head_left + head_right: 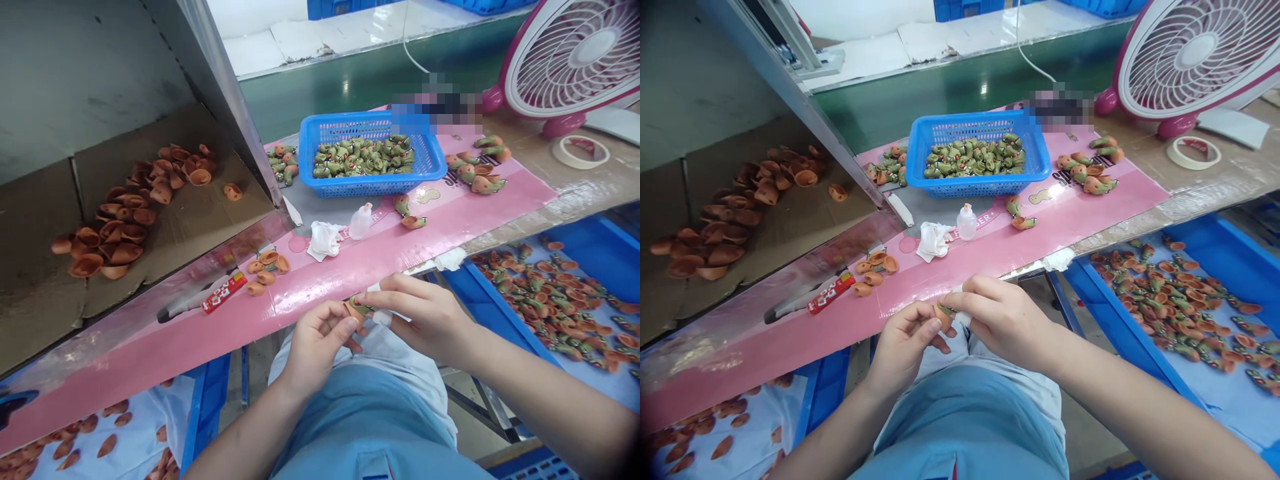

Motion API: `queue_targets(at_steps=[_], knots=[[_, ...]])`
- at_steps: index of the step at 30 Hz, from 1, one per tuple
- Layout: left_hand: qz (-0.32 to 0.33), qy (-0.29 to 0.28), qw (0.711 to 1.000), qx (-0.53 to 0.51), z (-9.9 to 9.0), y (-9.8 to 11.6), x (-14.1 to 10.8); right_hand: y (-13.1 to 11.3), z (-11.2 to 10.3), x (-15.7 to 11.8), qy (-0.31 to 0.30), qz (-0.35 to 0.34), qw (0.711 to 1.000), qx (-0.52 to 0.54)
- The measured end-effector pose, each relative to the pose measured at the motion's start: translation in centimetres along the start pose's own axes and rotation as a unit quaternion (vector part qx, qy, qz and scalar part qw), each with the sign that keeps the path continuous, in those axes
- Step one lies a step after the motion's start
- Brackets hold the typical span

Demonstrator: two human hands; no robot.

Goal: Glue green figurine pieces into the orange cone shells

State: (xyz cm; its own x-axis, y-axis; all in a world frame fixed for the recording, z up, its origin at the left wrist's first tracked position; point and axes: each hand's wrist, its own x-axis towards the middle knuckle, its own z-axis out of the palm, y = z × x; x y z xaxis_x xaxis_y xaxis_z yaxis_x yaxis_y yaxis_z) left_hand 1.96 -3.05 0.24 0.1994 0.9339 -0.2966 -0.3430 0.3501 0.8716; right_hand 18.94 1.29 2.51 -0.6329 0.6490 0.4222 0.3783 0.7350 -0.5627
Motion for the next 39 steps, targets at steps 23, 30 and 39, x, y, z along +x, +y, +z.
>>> queue_targets(at_steps=[23, 30, 39], knots=[[-0.085, -0.009, 0.996, 0.029, -0.8, 0.1, 0.1, -0.3, -0.1, -0.6, -0.036, -0.019, 0.998, -0.051], [-0.079, -0.002, 0.996, 0.041, -0.6, -0.6, 0.8, 0.3, 0.8, -1.1, -0.03, -0.005, 0.997, -0.065], [0.041, 0.08, 0.984, 0.152, -1.0, -2.3, 0.5, 10.7, -1.8, -4.3, 0.214, 0.184, 0.948, -0.148]])
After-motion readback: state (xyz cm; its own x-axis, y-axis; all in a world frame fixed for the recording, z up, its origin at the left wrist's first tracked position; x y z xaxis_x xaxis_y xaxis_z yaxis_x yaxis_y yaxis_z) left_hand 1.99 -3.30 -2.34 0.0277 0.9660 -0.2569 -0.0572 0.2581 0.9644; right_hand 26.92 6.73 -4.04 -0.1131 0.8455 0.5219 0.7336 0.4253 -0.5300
